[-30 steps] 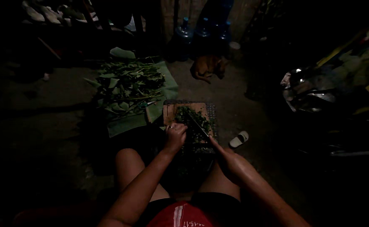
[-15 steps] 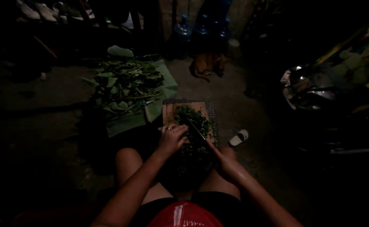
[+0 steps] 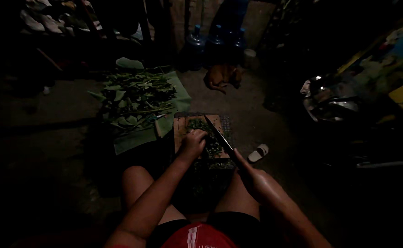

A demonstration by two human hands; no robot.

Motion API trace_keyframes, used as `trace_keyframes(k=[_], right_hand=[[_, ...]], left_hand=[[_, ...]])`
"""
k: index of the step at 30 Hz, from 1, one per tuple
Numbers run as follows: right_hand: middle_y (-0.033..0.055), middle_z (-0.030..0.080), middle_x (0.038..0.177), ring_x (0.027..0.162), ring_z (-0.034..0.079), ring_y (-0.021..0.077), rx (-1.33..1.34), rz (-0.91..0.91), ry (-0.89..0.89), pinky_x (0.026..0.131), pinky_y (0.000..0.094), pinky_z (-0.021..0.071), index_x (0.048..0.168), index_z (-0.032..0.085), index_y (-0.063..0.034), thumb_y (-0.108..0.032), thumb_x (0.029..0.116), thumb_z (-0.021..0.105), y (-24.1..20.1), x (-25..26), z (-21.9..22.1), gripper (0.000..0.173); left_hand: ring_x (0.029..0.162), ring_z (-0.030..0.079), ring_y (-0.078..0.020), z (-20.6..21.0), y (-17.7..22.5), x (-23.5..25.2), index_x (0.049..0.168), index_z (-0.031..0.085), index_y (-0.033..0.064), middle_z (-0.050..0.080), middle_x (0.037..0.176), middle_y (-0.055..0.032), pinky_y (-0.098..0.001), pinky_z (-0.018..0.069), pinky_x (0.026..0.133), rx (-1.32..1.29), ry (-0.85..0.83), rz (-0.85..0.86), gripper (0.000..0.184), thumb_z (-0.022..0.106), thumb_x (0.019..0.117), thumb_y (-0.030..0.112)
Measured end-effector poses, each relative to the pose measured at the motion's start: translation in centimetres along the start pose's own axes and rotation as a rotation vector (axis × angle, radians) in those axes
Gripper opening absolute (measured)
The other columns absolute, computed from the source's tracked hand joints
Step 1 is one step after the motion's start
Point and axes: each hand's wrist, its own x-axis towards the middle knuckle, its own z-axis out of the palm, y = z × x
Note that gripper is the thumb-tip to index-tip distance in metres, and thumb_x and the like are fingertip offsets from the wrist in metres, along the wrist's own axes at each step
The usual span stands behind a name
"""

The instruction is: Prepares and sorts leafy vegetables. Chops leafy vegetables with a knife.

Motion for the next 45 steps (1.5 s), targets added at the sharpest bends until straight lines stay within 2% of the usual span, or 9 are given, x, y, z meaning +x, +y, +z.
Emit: trace_keyframes(k=[4, 9, 13, 17, 23, 29, 36, 40, 45], right_hand=[[0.0187, 0.069, 0.098, 0.081, 0.07, 0.0353, -0.089, 0.107, -0.163, 0.075, 0.0518, 0.0575, 0.163, 0.002, -0.0445, -0.027, 0.1098, 0.042, -0.3, 0.0, -0.3, 0.069], [0.0214, 0.067, 0.115, 0.09, 0.07, 0.0379, -0.086, 0.097, -0.225, 0.078, 0.0546, 0.058, 0.163, 0.001, -0.0444, -0.022, 0.1086, 0.043, 0.0, 1.8, 1.4, 0.073], [0.0193, 0.07, 0.1, 0.083, 0.07, 0.0353, -0.033, 0.065, -0.232, 0.078, 0.053, 0.0571, 0.164, -0.005, -0.0394, -0.019, 0.1081, 0.042, 0.4, 3.3, 2.5, 0.076], [0.0216, 0.067, 0.112, 0.089, 0.069, 0.0367, -0.011, 0.086, -0.16, 0.08, 0.0541, 0.0569, 0.163, 0.005, -0.0455, -0.024, 0.1082, 0.045, 0.8, 2.2, 2.0, 0.071], [0.0189, 0.069, 0.099, 0.078, 0.07, 0.0339, -0.048, 0.11, -0.207, 0.072, 0.0517, 0.0578, 0.163, 0.001, -0.0452, -0.026, 0.1095, 0.044, -0.8, -0.2, -0.8, 0.071], [0.02, 0.07, 0.093, 0.077, 0.07, 0.0372, -0.13, 0.111, -0.217, 0.071, 0.0533, 0.0578, 0.164, -0.002, -0.0405, -0.018, 0.109, 0.041, -1.4, 1.5, 2.5, 0.073], [0.0221, 0.068, 0.116, 0.087, 0.071, 0.0361, 0.002, 0.082, -0.167, 0.078, 0.0535, 0.0581, 0.164, 0.006, -0.041, -0.023, 0.1086, 0.045, 0.1, 1.6, 1.9, 0.071], [0.018, 0.07, 0.094, 0.074, 0.069, 0.034, -0.078, 0.103, -0.188, 0.07, 0.0517, 0.0576, 0.164, 0.003, -0.0435, -0.026, 0.1096, 0.043, -1.1, -0.4, -0.2, 0.07], [0.0204, 0.071, 0.097, 0.077, 0.071, 0.037, -0.106, 0.091, -0.224, 0.071, 0.0537, 0.058, 0.164, 0.002, -0.0405, -0.021, 0.1093, 0.042, -1.4, 0.5, 1.6, 0.071]], left_hand=[[0.114, 0.068, -0.0309, 0.7, -0.5, 0.2, 0.111, 0.075, 0.0042, 0.072, 0.117, -0.0136, -0.052, 0.0544, 0.096, 0.011, -0.014, 0.004, 0.02, 0.061, 0.0963, 0.003], [0.108, 0.069, -0.0309, 0.8, -0.8, 0.1, 0.106, 0.076, 0.0026, 0.074, 0.111, -0.014, -0.0487, 0.0552, 0.095, 0.004, -0.021, 0.022, 0.018, 0.063, 0.0939, 0.0], [0.111, 0.068, -0.0309, 0.6, -1.2, 0.2, 0.109, 0.075, 0.003, 0.073, 0.113, -0.0145, -0.0484, 0.0542, 0.098, -0.02, -0.062, 0.033, 0.02, 0.062, 0.0947, 0.001], [0.115, 0.066, -0.029, 0.5, -0.7, -0.7, 0.113, 0.075, 0.0047, 0.07, 0.121, -0.0139, -0.0462, 0.0533, 0.101, -0.052, -0.077, 0.008, 0.022, 0.061, 0.1001, 0.016], [0.106, 0.069, -0.03, 1.5, -0.9, -1.1, 0.107, 0.075, 0.0006, 0.071, 0.111, -0.0166, -0.0458, 0.0567, 0.093, -0.022, 0.039, -0.016, 0.017, 0.064, 0.0961, 0.007], [0.106, 0.069, -0.0323, 1.8, -1.0, -1.4, 0.103, 0.075, 0.0009, 0.072, 0.11, -0.0161, -0.0476, 0.0568, 0.093, 0.01, 0.049, 0.022, 0.014, 0.066, 0.0939, 0.004], [0.108, 0.068, -0.0313, 1.2, -0.6, -1.3, 0.11, 0.074, 0.0068, 0.073, 0.109, -0.0118, -0.0514, 0.0522, 0.097, 0.056, 0.022, -0.088, 0.016, 0.065, 0.097, 0.011], [0.109, 0.068, -0.0329, 1.4, -0.9, -1.2, 0.106, 0.074, 0.0023, 0.072, 0.11, -0.0148, -0.0511, 0.0526, 0.098, 0.034, 0.048, -0.079, 0.015, 0.065, 0.0963, 0.008], [0.107, 0.069, -0.032, 1.4, -1.1, -1.3, 0.102, 0.075, 0.0011, 0.072, 0.109, -0.0157, -0.0494, 0.0552, 0.096, 0.006, 0.055, -0.031, 0.012, 0.067, 0.0952, 0.006]])
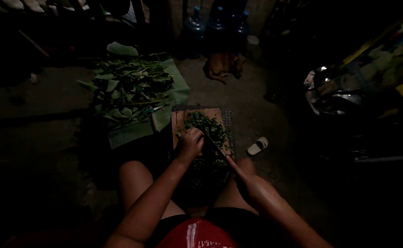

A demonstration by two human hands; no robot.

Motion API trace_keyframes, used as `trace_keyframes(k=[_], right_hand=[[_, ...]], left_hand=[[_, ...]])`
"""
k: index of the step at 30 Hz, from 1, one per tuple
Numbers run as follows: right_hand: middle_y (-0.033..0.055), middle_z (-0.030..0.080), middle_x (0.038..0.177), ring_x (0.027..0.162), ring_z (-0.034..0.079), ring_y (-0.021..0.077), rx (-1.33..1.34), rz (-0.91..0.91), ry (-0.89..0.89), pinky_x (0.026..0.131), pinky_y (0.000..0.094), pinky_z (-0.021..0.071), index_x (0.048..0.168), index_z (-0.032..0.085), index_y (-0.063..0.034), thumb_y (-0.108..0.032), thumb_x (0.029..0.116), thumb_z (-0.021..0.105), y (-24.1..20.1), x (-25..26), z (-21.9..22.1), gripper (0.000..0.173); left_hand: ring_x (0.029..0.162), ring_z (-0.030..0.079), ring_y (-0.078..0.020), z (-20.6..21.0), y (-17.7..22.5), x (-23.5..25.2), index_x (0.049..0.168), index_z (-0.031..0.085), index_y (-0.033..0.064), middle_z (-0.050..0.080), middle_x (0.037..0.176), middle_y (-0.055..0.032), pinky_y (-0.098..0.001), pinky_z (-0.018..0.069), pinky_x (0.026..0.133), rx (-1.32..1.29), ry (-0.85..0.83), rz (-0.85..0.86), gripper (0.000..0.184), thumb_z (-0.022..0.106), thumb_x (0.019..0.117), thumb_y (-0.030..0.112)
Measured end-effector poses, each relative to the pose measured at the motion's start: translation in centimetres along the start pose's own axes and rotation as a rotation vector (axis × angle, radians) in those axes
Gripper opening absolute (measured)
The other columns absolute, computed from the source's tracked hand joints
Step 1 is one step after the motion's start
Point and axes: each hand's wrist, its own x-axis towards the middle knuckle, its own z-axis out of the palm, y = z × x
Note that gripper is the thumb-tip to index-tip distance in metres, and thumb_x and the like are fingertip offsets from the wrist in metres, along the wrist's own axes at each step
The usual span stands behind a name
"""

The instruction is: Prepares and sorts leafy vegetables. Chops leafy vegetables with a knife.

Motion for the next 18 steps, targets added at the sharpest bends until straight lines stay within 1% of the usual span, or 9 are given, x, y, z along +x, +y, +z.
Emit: trace_keyframes(k=[3, 5, 6, 8, 10, 11, 12, 14, 18], right_hand=[[0.0191, 0.071, 0.095, 0.079, 0.071, 0.0362, 0.012, -0.005, -0.027, 0.074, 0.0532, 0.0578, 0.164, -0.003, -0.0383, -0.017, 0.1093, 0.039, -0.4, 1.5, 0.5, 0.072], [0.0191, 0.071, 0.095, 0.078, 0.071, 0.0352, 0.042, -0.016, -0.019, 0.075, 0.0525, 0.0575, 0.164, -0.003, -0.0379, -0.019, 0.1095, 0.04, -0.1, 1.7, 0.7, 0.072], [0.0196, 0.071, 0.098, 0.079, 0.071, 0.0344, 0.062, -0.029, -0.002, 0.075, 0.0522, 0.0579, 0.165, -0.001, -0.0379, -0.019, 0.1091, 0.041, 0.3, 1.7, 0.9, 0.072], [0.0211, 0.067, 0.115, 0.086, 0.07, 0.0343, 0.1, -0.017, -0.007, 0.079, 0.0524, 0.058, 0.164, 0.0, -0.0423, -0.023, 0.1095, 0.042, 0.7, 1.1, 0.1, 0.071], [0.0189, 0.07, 0.104, 0.079, 0.07, 0.033, 0.087, -0.034, 0.067, 0.073, 0.0514, 0.0579, 0.164, 0.006, -0.0423, -0.025, 0.109, 0.044, 0.9, 0.2, -0.5, 0.069], [0.0181, 0.07, 0.096, 0.074, 0.069, 0.0331, 0.072, -0.038, 0.085, 0.07, 0.0512, 0.0577, 0.164, 0.006, -0.0421, -0.025, 0.1085, 0.045, 0.7, -0.4, -0.9, 0.07], [0.0175, 0.07, 0.093, 0.074, 0.069, 0.0332, 0.052, -0.028, 0.066, 0.07, 0.0511, 0.0575, 0.164, 0.003, -0.0431, -0.026, 0.1091, 0.044, 0.5, -1.0, -1.4, 0.071], [0.0179, 0.07, 0.093, 0.075, 0.069, 0.0346, 0.004, -0.01, 0.011, 0.071, 0.0517, 0.0576, 0.163, 0.0, -0.0441, -0.026, 0.1096, 0.043, 0.1, -1.6, -1.8, 0.071], [0.0212, 0.07, 0.095, 0.077, 0.07, 0.0385, -0.025, -0.003, -0.009, 0.071, 0.0547, 0.0575, 0.164, 0.003, -0.0422, -0.019, 0.1084, 0.043, -0.4, -0.2, -0.2, 0.072]], left_hand=[[0.108, 0.069, -0.0319, -0.2, -0.1, 0.0, 0.103, 0.076, 0.0026, 0.073, 0.111, -0.0143, -0.0505, 0.054, 0.097, 0.01, -0.013, 0.027, 0.013, 0.066, 0.096, 0.007], [0.114, 0.067, -0.0313, -0.2, -0.3, -0.4, 0.107, 0.077, 0.0053, 0.072, 0.119, -0.0131, -0.0506, 0.0516, 0.1, 0.024, -0.023, 0.023, 0.017, 0.064, 0.097, 0.009], [0.117, 0.065, -0.0317, -0.2, -0.2, -0.7, 0.109, 0.077, 0.0067, 0.07, 0.123, -0.0136, -0.0508, 0.0507, 0.102, 0.022, -0.027, 0.003, 0.018, 0.064, 0.0969, 0.009], [0.118, 0.063, -0.0331, -0.3, 0.3, -1.0, 0.109, 0.078, 0.0092, 0.065, 0.127, -0.0157, -0.051, 0.0521, 0.1, 0.009, -0.016, -0.056, 0.019, 0.065, 0.0955, 0.007], [0.113, 0.063, -0.0344, -0.3, 0.5, -1.0, 0.11, 0.077, 0.0082, 0.066, 0.12, -0.0161, -0.0524, 0.0535, 0.095, 0.006, -0.006, -0.101, 0.019, 0.065, 0.0945, 0.006], [0.11, 0.065, -0.0346, -0.2, 0.4, -1.0, 0.109, 0.077, 0.0066, 0.068, 0.116, -0.0164, -0.053, 0.0539, 0.094, 0.006, 0.008, -0.105, 0.019, 0.066, 0.0943, 0.006], [0.108, 0.066, -0.0343, -0.1, 0.3, -1.0, 0.108, 0.076, 0.0051, 0.069, 0.113, -0.0163, -0.0531, 0.0541, 0.093, 0.006, 0.032, -0.101, 0.017, 0.066, 0.0941, 0.006], [0.107, 0.067, -0.0329, 0.1, 0.2, -1.0, 0.106, 0.075, 0.0034, 0.071, 0.11, -0.0154, -0.0517, 0.0547, 0.093, 0.019, 0.072, -0.081, 0.015, 0.065, 0.0944, 0.007], [0.107, 0.068, -0.0338, 0.1, 0.2, -0.9, 0.1, 0.075, 0.001, 0.072, 0.108, -0.0161, -0.051, 0.0547, 0.094, 0.038, 0.067, -0.037, 0.011, 0.066, 0.0928, 0.003]])
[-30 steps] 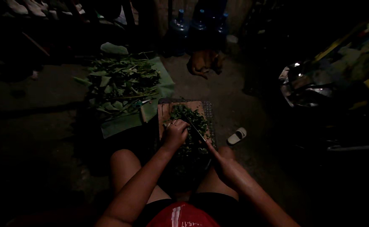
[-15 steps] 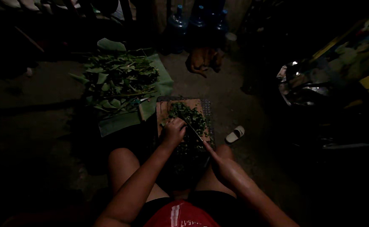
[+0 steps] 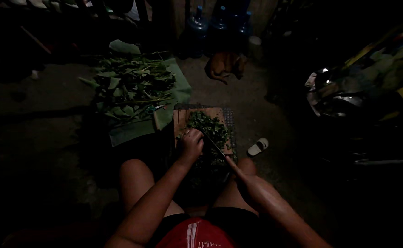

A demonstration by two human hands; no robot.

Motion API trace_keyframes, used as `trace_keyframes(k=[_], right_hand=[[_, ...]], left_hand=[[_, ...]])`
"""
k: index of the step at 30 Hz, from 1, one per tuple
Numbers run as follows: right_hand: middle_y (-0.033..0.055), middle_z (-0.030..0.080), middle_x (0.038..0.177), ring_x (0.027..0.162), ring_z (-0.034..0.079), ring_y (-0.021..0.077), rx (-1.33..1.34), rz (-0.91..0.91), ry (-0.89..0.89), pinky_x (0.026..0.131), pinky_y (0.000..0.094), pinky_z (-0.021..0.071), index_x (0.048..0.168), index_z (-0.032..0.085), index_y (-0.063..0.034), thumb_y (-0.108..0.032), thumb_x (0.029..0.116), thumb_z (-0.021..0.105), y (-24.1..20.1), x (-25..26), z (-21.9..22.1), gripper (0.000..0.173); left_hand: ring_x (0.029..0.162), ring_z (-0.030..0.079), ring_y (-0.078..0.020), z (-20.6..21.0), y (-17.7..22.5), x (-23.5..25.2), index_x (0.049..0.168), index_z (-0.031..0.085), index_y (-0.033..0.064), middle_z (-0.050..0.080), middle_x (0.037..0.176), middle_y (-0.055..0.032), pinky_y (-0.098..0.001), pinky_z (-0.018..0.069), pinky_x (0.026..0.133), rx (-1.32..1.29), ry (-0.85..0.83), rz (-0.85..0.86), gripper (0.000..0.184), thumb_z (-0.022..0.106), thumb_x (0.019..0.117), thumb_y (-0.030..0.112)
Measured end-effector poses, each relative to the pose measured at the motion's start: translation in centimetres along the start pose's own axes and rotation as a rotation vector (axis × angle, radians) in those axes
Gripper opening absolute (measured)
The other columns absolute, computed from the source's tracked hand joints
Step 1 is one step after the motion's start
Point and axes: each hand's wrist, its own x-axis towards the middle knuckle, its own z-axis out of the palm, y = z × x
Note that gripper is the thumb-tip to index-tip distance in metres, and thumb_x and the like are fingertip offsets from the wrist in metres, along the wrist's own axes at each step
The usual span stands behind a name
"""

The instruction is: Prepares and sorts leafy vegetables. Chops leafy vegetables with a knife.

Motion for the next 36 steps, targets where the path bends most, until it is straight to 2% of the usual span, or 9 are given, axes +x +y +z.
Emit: trace_keyframes(k=[5, 9, 15, 18, 21, 27, 31, 34, 36], right_hand=[[0.0197, 0.071, 0.096, 0.079, 0.07, 0.0358, 0.079, -0.04, 0.006, 0.075, 0.0537, 0.0575, 0.165, 0.0, -0.0374, -0.017, 0.108, 0.043, 0.5, 2.0, 1.3, 0.074], [0.0216, 0.068, 0.114, 0.088, 0.07, 0.0329, 0.196, -0.102, 0.021, 0.08, 0.0509, 0.0573, 0.165, 0.005, -0.0358, -0.022, 0.1074, 0.048, 1.9, 1.4, 0.6, 0.073], [0.0184, 0.07, 0.093, 0.074, 0.069, 0.0339, 0.022, -0.012, 0.029, 0.07, 0.0514, 0.0575, 0.163, 0.003, -0.0451, -0.027, 0.1095, 0.043, 0.1, -1.2, -1.5, 0.07], [0.0209, 0.07, 0.095, 0.077, 0.07, 0.0382, -0.013, -0.015, -0.003, 0.071, 0.054, 0.0573, 0.164, 0.005, -0.041, -0.02, 0.1091, 0.041, -0.4, -0.3, -0.3, 0.07], [0.0212, 0.07, 0.098, 0.085, 0.071, 0.04, -0.038, 0.038, -0.099, 0.078, 0.0551, 0.0566, 0.164, -0.005, -0.0396, -0.014, 0.1094, 0.038, -1.7, 0.7, -0.1, 0.074], [0.0199, 0.071, 0.099, 0.08, 0.07, 0.0332, 0.195, -0.08, -0.029, 0.078, 0.0519, 0.0566, 0.165, -0.001, -0.035, -0.021, 0.1089, 0.044, 0.7, 1.4, 1.2, 0.074], [0.0182, 0.069, 0.108, 0.08, 0.067, 0.0265, 0.295, -0.119, 0.038, 0.076, 0.0457, 0.0565, 0.165, 0.003, -0.0367, -0.023, 0.1078, 0.048, 1.6, 0.6, 0.7, 0.074], [0.0184, 0.07, 0.107, 0.082, 0.068, 0.0291, 0.283, -0.09, 0.154, 0.075, 0.0474, 0.0567, 0.165, 0.009, -0.0339, -0.021, 0.1074, 0.048, 2.1, -1.1, -1.0, 0.071], [0.0201, 0.067, 0.118, 0.088, 0.069, 0.0317, 0.276, -0.047, 0.144, 0.08, 0.0497, 0.0566, 0.165, 0.005, -0.0346, -0.02, 0.1086, 0.047, 2.6, -1.6, -2.1, 0.072]], left_hand=[[0.111, 0.068, -0.0333, -0.8, -0.2, 0.0, 0.104, 0.077, 0.0041, 0.073, 0.114, -0.0132, -0.0557, 0.0509, 0.099, 0.036, -0.061, 0.032, 0.014, 0.066, 0.0954, 0.008], [0.118, 0.063, -0.0317, -1.2, -0.1, -1.0, 0.114, 0.078, 0.011, 0.073, 0.12, -0.0071, -0.0588, 0.0426, 0.103, 0.026, -0.079, 0.005, 0.022, 0.066, 0.0957, 0.012], [0.108, 0.067, -0.0342, -0.7, -0.2, -1.0, 0.106, 0.076, 0.0043, 0.075, 0.104, -0.0125, -0.0564, 0.0489, 0.097, 0.008, 0.027, -0.038, 0.017, 0.066, 0.0934, 0.006], [0.106, 0.068, -0.0341, -0.4, -0.5, -1.1, 0.101, 0.077, 0.0048, 0.075, 0.103, -0.0128, -0.0561, 0.0507, 0.094, 0.027, 0.043, 0.008, 0.013, 0.067, 0.0923, 0.006], [0.105, 0.069, -0.0348, -0.8, -0.5, -1.3, 0.102, 0.077, 0.0046, 0.075, 0.104, -0.0131, -0.0574, 0.0515, 0.092, 0.066, -0.022, 0.057, 0.014, 0.067, 0.0932, 0.008], [0.123, 0.063, -0.0352, -2.4, -1.1, -1.6, 0.122, 0.074, 0.0084, 0.069, 0.129, -0.0134, -0.0577, 0.0477, 0.103, 0.099, -0.169, 0.084, 0.027, 0.067, 0.0962, 0.011], [0.112, 0.067, -0.0398, -2.3, -1.7, -0.3, 0.116, 0.073, 0.002, 0.071, 0.115, -0.0201, -0.056, 0.054, 0.094, 0.128, -0.133, 0.087, 0.024, 0.066, 0.0933, 0.001], [0.109, 0.069, -0.0372, -2.8, -1.1, 1.6, 0.116, 0.072, -0.0003, 0.072, 0.114, -0.0201, -0.0543, 0.0534, 0.096, -0.007, -0.034, 0.027, 0.023, 0.06, 0.0963, 0.002], [0.111, 0.069, -0.0361, -3.2, 0.8, 2.9, 0.119, 0.071, -0.0002, 0.072, 0.116, -0.02, -0.054, 0.0527, 0.098, -0.101, -0.005, -0.009, 0.024, 0.059, 0.0986, 0.005]])
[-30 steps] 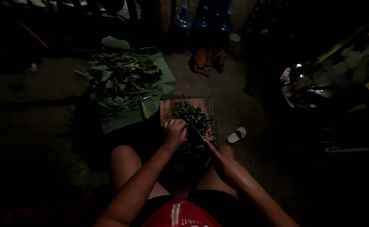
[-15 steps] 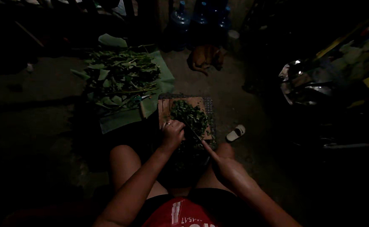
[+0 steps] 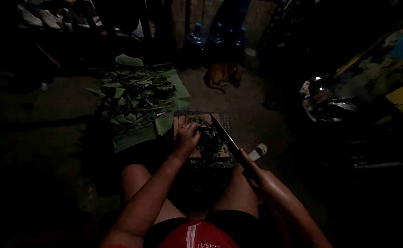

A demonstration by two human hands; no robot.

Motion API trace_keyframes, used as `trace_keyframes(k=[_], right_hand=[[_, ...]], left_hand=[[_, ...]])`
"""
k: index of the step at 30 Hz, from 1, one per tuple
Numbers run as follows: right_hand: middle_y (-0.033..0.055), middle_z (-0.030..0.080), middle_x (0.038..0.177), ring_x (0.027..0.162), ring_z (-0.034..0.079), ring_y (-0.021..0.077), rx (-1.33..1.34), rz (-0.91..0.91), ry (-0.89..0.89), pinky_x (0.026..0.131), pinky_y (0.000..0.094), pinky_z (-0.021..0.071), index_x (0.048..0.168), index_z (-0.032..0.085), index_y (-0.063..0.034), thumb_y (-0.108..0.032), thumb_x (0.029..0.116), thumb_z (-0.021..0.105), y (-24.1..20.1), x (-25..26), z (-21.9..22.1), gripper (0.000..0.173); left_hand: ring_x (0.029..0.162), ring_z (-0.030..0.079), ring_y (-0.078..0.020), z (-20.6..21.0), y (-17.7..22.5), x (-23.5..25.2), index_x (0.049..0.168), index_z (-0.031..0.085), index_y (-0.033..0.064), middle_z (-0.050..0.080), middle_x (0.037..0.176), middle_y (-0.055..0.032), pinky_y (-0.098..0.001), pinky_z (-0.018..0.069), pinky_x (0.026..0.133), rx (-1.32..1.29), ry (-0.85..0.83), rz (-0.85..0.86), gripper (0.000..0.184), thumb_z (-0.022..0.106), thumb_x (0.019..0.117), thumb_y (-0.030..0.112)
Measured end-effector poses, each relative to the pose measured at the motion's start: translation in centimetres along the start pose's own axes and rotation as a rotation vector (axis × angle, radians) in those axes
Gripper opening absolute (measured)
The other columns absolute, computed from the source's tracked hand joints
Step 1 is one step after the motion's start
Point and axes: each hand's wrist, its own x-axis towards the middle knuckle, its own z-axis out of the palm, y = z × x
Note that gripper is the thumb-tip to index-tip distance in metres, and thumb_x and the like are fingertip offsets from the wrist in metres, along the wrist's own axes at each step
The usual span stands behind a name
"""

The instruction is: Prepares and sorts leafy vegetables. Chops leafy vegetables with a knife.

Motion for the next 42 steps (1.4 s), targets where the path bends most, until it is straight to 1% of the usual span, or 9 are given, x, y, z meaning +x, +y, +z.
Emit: trace_keyframes(k=[2, 5, 11, 14, 20, 24, 30, 39, 42], right_hand=[[0.0203, 0.065, 0.123, 0.087, 0.07, 0.0322, -0.024, 0.032, -0.002, 0.08, 0.0511, 0.0569, 0.165, 0.003, -0.0362, -0.021, 0.1092, 0.046, 0.3, -0.2, -0.4, 0.072], [0.0191, 0.067, 0.118, 0.085, 0.07, 0.0323, -0.065, 0.032, -0.007, 0.079, 0.051, 0.0574, 0.165, 0.006, -0.0373, -0.022, 0.109, 0.046, 0.4, -0.4, -0.4, 0.071], [0.0204, 0.068, 0.107, 0.084, 0.07, 0.0361, -0.187, 0.114, -0.122, 0.075, 0.054, 0.0574, 0.163, 0.001, -0.0455, -0.025, 0.1101, 0.043, 0.0, 0.9, 0.8, 0.07], [0.0215, 0.067, 0.115, 0.089, 0.07, 0.037, -0.182, 0.081, -0.116, 0.078, 0.0534, 0.0578, 0.163, 0.001, -0.0455, -0.021, 0.1077, 0.046, 0.6, 2.6, 2.4, 0.076], [0.021, 0.066, 0.116, 0.09, 0.069, 0.0353, -0.151, 0.065, -0.104, 0.081, 0.0522, 0.0571, 0.163, 0.003, -0.0445, -0.025, 0.1084, 0.045, 1.2, 3.2, 2.4, 0.072], [0.0195, 0.069, 0.1, 0.081, 0.069, 0.034, -0.169, 0.06, -0.101, 0.076, 0.0513, 0.0572, 0.164, 0.003, -0.0417, -0.025, 0.1097, 0.044, -0.2, 1.1, 0.1, 0.07], [0.022, 0.068, 0.109, 0.085, 0.07, 0.0376, -0.239, 0.081, -0.131, 0.075, 0.0533, 0.0577, 0.163, 0.002, -0.0444, -0.024, 0.1089, 0.044, -0.4, 1.7, 1.3, 0.072], [0.0227, 0.066, 0.115, 0.093, 0.068, 0.0368, -0.121, 0.062, -0.119, 0.084, 0.053, 0.0562, 0.164, 0.003, -0.0436, -0.026, 0.1089, 0.045, 0.9, 2.9, 2.4, 0.071], [0.0202, 0.069, 0.104, 0.085, 0.069, 0.0355, -0.156, 0.063, -0.102, 0.077, 0.052, 0.0571, 0.164, 0.002, -0.0426, -0.027, 0.1097, 0.044, -0.2, 1.2, 0.5, 0.07]], left_hand=[[0.111, 0.069, -0.0338, 0.9, 1.4, 0.7, 0.118, 0.071, 0.0005, 0.072, 0.116, -0.0184, -0.051, 0.0544, 0.098, -0.014, -0.044, 0.027, 0.023, 0.06, 0.0989, 0.006], [0.11, 0.069, -0.0332, 2.8, 1.7, 0.9, 0.114, 0.073, 0.0005, 0.07, 0.115, -0.0191, -0.0489, 0.0551, 0.097, 0.042, -0.164, 0.017, 0.021, 0.061, 0.098, 0.005], [0.109, 0.068, -0.0352, 3.5, 1.0, 0.5, 0.109, 0.074, -0.0013, 0.07, 0.111, -0.02, -0.0485, 0.0542, 0.098, 0.075, -0.19, -0.002, 0.017, 0.062, 0.0973, 0.004], [0.11, 0.067, -0.0356, 3.7, 0.5, 0.5, 0.109, 0.074, 0.0005, 0.07, 0.111, -0.0183, -0.0511, 0.0538, 0.097, 0.124, -0.223, 0.028, 0.017, 0.062, 0.0973, 0.005], [0.113, 0.066, -0.0347, 3.5, 0.2, 0.3, 0.112, 0.074, 0.0045, 0.069, 0.116, -0.0163, -0.0523, 0.0532, 0.098, 0.136, -0.233, 0.013, 0.018, 0.062, 0.0992, 0.008], [0.112, 0.065, -0.0364, 3.7, 0.7, 0.2, 0.112, 0.072, -0.0005, 0.067, 0.116, -0.0202, -0.0519, 0.0528, 0.097, 0.108, -0.194, -0.046, 0.019, 0.061, 0.0994, 0.008], [0.11, 0.066, -0.0371, 3.7, 0.7, 0.2, 0.108, 0.072, -0.0029, 0.068, 0.11, -0.0211, -0.0499, 0.0529, 0.098, 0.103, -0.175, -0.034, 0.017, 0.062, 0.0986, 0.007], [0.114, 0.063, -0.0351, 3.0, 0.5, -0.1, 0.114, 0.074, 0.0038, 0.066, 0.117, -0.018, -0.0501, 0.052, 0.1, 0.094, -0.231, -0.053, 0.02, 0.06, 0.0993, 0.005], [0.113, 0.066, -0.0353, 3.0, 0.8, -0.1, 0.116, 0.072, 0.0018, 0.069, 0.114, -0.0192, -0.0498, 0.0527, 0.1, 0.097, -0.186, -0.077, 0.019, 0.061, 0.1, 0.007]])
